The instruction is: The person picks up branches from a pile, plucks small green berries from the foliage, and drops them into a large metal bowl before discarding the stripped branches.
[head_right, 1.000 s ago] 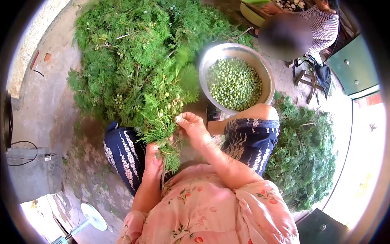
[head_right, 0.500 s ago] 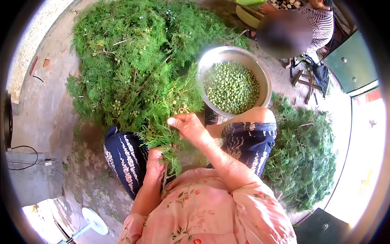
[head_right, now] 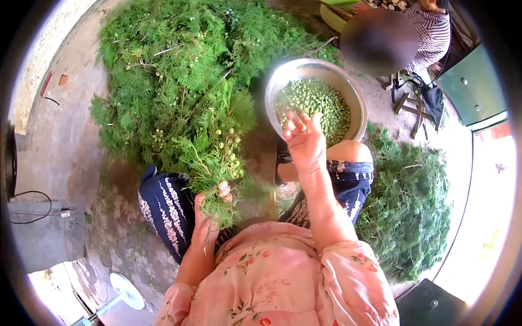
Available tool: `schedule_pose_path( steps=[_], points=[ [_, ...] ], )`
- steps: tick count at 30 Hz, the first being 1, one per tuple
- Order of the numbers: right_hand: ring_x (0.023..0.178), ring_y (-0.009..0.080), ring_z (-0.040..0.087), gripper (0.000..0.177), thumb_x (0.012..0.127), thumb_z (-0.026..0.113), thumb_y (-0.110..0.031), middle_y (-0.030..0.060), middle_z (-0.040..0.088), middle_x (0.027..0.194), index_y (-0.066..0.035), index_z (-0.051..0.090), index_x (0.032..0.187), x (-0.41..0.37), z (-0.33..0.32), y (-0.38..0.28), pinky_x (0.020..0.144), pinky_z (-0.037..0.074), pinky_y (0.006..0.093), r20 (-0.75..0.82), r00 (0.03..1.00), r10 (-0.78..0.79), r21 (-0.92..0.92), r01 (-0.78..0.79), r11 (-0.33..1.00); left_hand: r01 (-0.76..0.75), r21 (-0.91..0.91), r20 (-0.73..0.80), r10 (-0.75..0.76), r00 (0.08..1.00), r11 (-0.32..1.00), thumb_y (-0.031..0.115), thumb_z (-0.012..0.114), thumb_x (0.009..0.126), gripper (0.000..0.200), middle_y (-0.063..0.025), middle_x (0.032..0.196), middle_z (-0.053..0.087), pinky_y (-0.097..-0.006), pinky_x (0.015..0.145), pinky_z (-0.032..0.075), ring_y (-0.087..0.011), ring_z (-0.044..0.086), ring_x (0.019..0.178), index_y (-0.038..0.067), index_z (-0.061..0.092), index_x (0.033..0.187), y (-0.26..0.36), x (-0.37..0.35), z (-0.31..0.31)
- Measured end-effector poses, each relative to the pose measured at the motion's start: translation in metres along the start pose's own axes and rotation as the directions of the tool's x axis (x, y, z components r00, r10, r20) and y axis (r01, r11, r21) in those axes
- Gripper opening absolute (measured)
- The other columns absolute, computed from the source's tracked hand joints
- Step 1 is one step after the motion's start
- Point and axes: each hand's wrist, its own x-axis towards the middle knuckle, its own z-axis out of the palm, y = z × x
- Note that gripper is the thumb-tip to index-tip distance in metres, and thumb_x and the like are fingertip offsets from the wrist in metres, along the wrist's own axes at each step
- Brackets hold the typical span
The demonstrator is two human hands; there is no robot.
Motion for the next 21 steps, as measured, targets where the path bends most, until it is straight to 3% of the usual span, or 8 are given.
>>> schedule_pose_path(
  steps=[3, 6, 10, 11, 13, 15, 18, 21],
  points=[
    [0.060, 0.0158, 0.057, 0.036, 0.091, 0.050, -0.030, 0.0117, 0.059, 0.089, 0.000, 0.050, 0.110, -0.002, -0.016, 0.009, 0.054, 0.047, 0.0241, 0.156, 0.982, 0.103, -0.359, -0.041, 0.932, -0.107, 0.161, 0.013, 0.106, 0.994, 0.981, 0.027, 0.077, 0.060, 0.051, -0.0009, 0.083, 0.040, -0.0218, 0.062, 0.035, -0.0117, 0.039, 0.074, 0.004, 0.045, 0.092, -0.003, 0.002, 0.001],
    [0.065, 0.0157, 0.056, 0.039, 0.085, 0.060, -0.028, 0.0048, 0.059, 0.080, 0.002, 0.050, 0.108, -0.040, -0.010, 0.029, 0.060, 0.046, 0.0240, 0.325, 0.873, 0.364, -0.864, 0.117, 0.490, -0.147, 0.206, 0.050, 0.140, 0.989, 0.967, 0.033, 0.077, 0.062, 0.054, -0.0051, 0.086, 0.051, -0.0244, 0.062, 0.044, -0.0144, 0.050, 0.074, -0.001, 0.052, 0.097, -0.003, 0.000, -0.003],
    [0.061, 0.0115, 0.049, 0.021, 0.078, 0.066, -0.009, 0.0016, 0.056, 0.080, 0.006, 0.058, 0.091, -0.049, -0.016, 0.078, 0.061, 0.043, 0.0222, 0.807, 0.542, 0.234, -0.586, 0.784, 0.205, -0.195, 0.472, -0.012, 0.227, 0.974, 0.860, 0.044, 0.078, 0.062, 0.065, -0.0110, 0.091, 0.061, -0.0273, 0.061, 0.052, -0.0155, 0.061, 0.075, -0.006, 0.058, 0.099, -0.001, -0.007, -0.009],
    [0.060, 0.0124, 0.051, 0.013, 0.078, 0.065, -0.006, 0.0022, 0.058, 0.080, 0.005, 0.060, 0.084, -0.050, -0.018, 0.077, 0.062, 0.043, 0.0235, 0.691, 0.662, 0.290, -0.716, 0.680, 0.156, -0.219, 0.495, -0.004, 0.255, 0.967, 0.841, 0.041, 0.077, 0.065, 0.060, -0.0113, 0.091, 0.061, -0.0275, 0.062, 0.051, -0.0158, 0.061, 0.075, -0.006, 0.058, 0.098, -0.001, -0.006, -0.008],
    [0.062, 0.0146, 0.056, 0.010, 0.078, 0.064, -0.003, 0.0045, 0.060, 0.080, 0.001, 0.060, 0.086, -0.051, -0.023, 0.074, 0.061, 0.046, 0.0244, 0.406, 0.849, 0.337, -0.852, 0.219, 0.476, -0.077, 0.288, -0.308, 0.168, 0.936, 0.954, 0.020, 0.069, 0.077, 0.035, -0.0135, 0.090, 0.060, -0.0292, 0.069, 0.048, -0.0199, 0.059, 0.078, -0.005, 0.057, 0.098, 0.003, 0.002, 0.008],
    [0.062, 0.0153, 0.058, 0.006, 0.081, 0.060, -0.001, 0.0020, 0.058, 0.069, -0.006, 0.057, 0.078, -0.056, -0.024, 0.071, 0.058, 0.047, 0.0251, 0.138, 0.922, 0.361, -0.722, -0.155, 0.674, -0.110, 0.253, -0.326, 0.191, 0.926, 0.961, 0.010, 0.064, 0.078, 0.027, -0.0149, 0.091, 0.059, -0.0308, 0.073, 0.048, -0.0219, 0.058, 0.081, -0.006, 0.056, 0.099, 0.003, 0.009, 0.011],
    [0.066, 0.0172, 0.058, 0.022, 0.081, 0.060, -0.002, 0.0028, 0.056, 0.068, -0.010, 0.046, 0.067, -0.059, -0.037, 0.069, 0.058, 0.047, 0.0304, -0.022, 0.927, 0.374, -0.322, -0.360, 0.875, -0.158, 0.217, -0.337, 0.226, 0.914, 0.963, -0.001, 0.060, 0.077, 0.023, -0.0153, 0.093, 0.059, -0.0329, 0.075, 0.048, -0.0231, 0.058, 0.084, -0.006, 0.055, 0.100, 0.000, 0.016, -0.002],
    [0.067, 0.0181, 0.057, 0.022, 0.080, 0.063, -0.004, 0.0029, 0.055, 0.070, -0.011, 0.046, 0.068, -0.049, -0.060, 0.073, 0.063, 0.046, 0.0323, 0.004, 0.937, 0.350, -0.417, -0.317, 0.852, -0.187, 0.282, -0.337, 0.280, 0.899, 0.941, -0.006, 0.057, 0.075, 0.022, -0.0130, 0.090, 0.060, -0.0320, 0.074, 0.049, -0.0229, 0.059, 0.082, -0.004, 0.057, 0.097, -0.004, 0.017, 0.000]
  ],
)
